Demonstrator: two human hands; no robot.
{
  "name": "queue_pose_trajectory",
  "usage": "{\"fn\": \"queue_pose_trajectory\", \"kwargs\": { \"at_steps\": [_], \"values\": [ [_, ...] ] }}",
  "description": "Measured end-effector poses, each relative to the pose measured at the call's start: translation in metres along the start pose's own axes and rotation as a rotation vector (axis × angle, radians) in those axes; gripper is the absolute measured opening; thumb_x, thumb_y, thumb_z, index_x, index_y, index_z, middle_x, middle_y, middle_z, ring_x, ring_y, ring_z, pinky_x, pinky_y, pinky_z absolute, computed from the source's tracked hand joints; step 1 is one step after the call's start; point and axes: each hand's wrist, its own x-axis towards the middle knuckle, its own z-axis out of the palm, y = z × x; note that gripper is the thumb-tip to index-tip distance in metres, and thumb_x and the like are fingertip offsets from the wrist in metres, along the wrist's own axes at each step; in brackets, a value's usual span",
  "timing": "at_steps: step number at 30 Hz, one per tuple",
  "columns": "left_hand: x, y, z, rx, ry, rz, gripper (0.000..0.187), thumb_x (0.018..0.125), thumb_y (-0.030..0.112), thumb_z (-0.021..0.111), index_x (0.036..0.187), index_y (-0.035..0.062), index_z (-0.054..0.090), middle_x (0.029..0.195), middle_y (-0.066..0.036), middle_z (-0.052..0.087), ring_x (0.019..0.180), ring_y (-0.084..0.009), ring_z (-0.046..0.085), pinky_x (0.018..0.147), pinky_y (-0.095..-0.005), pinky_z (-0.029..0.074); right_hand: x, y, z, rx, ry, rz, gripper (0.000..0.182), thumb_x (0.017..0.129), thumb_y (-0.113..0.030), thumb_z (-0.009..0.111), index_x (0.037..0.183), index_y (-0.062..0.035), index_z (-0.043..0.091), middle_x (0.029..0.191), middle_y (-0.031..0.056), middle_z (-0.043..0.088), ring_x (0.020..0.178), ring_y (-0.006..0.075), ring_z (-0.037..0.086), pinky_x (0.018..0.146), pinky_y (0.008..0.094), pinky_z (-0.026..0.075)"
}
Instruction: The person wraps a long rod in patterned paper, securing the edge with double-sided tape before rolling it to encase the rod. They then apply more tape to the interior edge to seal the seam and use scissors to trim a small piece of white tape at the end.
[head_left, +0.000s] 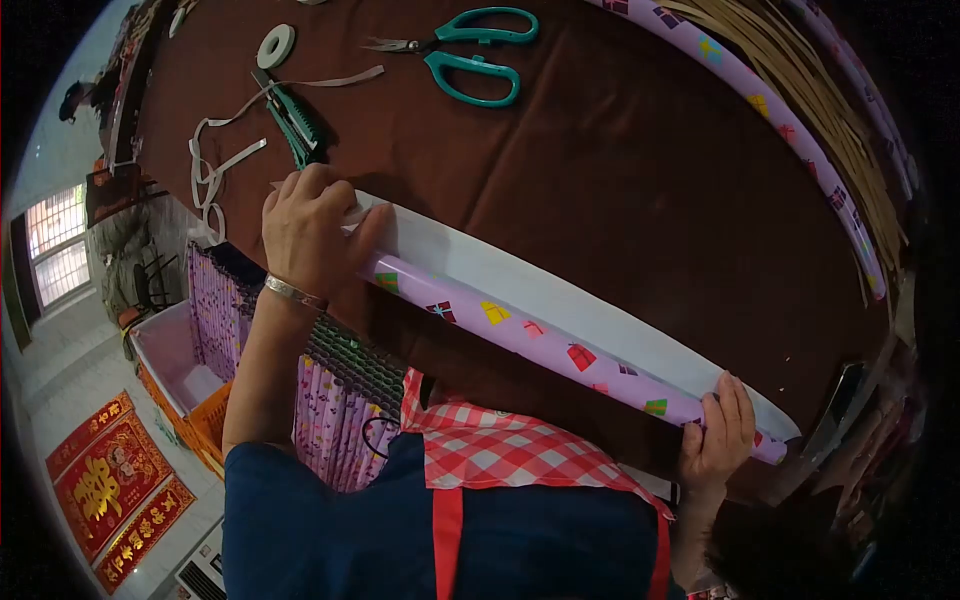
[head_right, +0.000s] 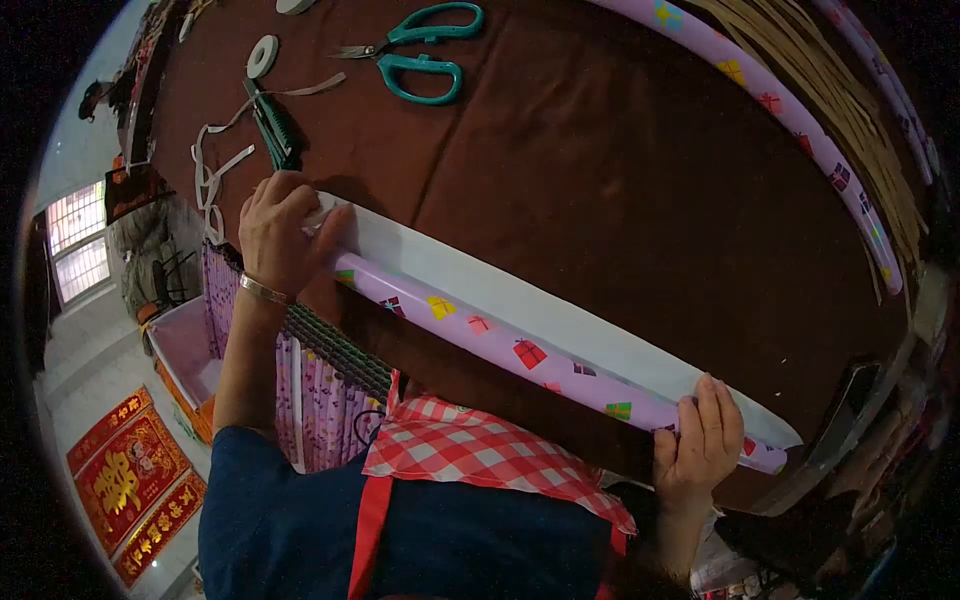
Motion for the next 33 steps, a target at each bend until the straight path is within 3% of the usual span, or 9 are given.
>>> {"fn": "queue_pose_trajectory", "kwargs": {
  "at_steps": [8, 10, 15, 17, 28, 33],
  "values": [
    [0.0, 0.001, 0.003, 0.014, 0.029, -0.001, 0.028, 0.072, 0.036, 0.073, 0.071, 0.0094, 0.064, 0.085, -0.005, 0.059, 0.084, -0.0263, 0.059, 0.074, -0.0425, 0.044, 0.007, -0.018, -0.005, -0.195, 0.045, -0.052, 0.034, 0.096, -0.025, 0.053, 0.11, 0.0049, 0.061, 0.126, 0.0222, 0.059, 0.114, 0.0407, 0.053, 0.091, 0.0493, 0.045],
    [-0.001, 0.002, 0.004, 0.0, 0.057, 0.003, 0.028, 0.072, 0.036, 0.073, 0.071, 0.0095, 0.064, 0.084, -0.005, 0.059, 0.083, -0.026, 0.059, 0.074, -0.0424, 0.044, 0.03, -0.037, -0.001, -0.062, 0.08, -0.085, 0.032, 0.093, -0.021, 0.058, 0.112, 0.004, 0.06, 0.127, 0.0232, 0.058, 0.113, 0.0412, 0.052, 0.089, 0.0499, 0.044],
    [-0.002, 0.001, 0.006, -0.039, 0.103, -0.012, 0.027, 0.071, 0.036, 0.073, 0.07, 0.0103, 0.064, 0.083, -0.003, 0.058, 0.083, -0.0246, 0.06, 0.074, -0.0422, 0.043, 0.123, -0.119, 0.028, 0.2, -0.048, -0.368, 0.059, 0.077, -0.037, 0.074, 0.118, 0.0026, 0.058, 0.135, 0.0221, 0.051, 0.122, 0.0372, 0.049, 0.097, 0.0532, 0.04],
    [-0.002, 0.002, 0.004, -0.041, 0.054, -0.027, 0.026, 0.072, 0.034, 0.073, 0.072, 0.0096, 0.063, 0.088, -0.004, 0.06, 0.083, -0.0265, 0.061, 0.074, -0.0421, 0.045, 0.155, -0.148, 0.04, 0.258, -0.105, -0.454, 0.072, 0.07, -0.04, 0.078, 0.123, 0.0042, 0.054, 0.133, 0.0239, 0.052, 0.126, 0.0393, 0.046, 0.1, 0.0536, 0.039],
    [-0.001, -0.002, 0.007, -0.148, 0.093, 0.004, 0.027, 0.074, 0.033, 0.073, 0.071, 0.0091, 0.062, 0.083, -0.004, 0.058, 0.08, -0.0252, 0.06, 0.073, -0.041, 0.044, 0.197, -0.188, 0.084, 0.161, -0.127, -0.54, 0.076, 0.072, -0.05, 0.073, 0.122, 0.0061, 0.058, 0.133, 0.0219, 0.053, 0.126, 0.0367, 0.046, 0.102, 0.0513, 0.037],
    [-0.001, -0.008, 0.003, -0.167, 0.001, 0.003, 0.026, 0.072, 0.037, 0.073, 0.073, 0.0118, 0.07, 0.086, -0.003, 0.058, 0.084, -0.0218, 0.06, 0.076, -0.0394, 0.043, 0.2, -0.189, 0.087, 0.102, -0.148, -0.55, 0.075, 0.075, -0.051, 0.07, 0.124, 0.0058, 0.057, 0.135, 0.0227, 0.052, 0.126, 0.0362, 0.045, 0.101, 0.0519, 0.035]
  ]
}}
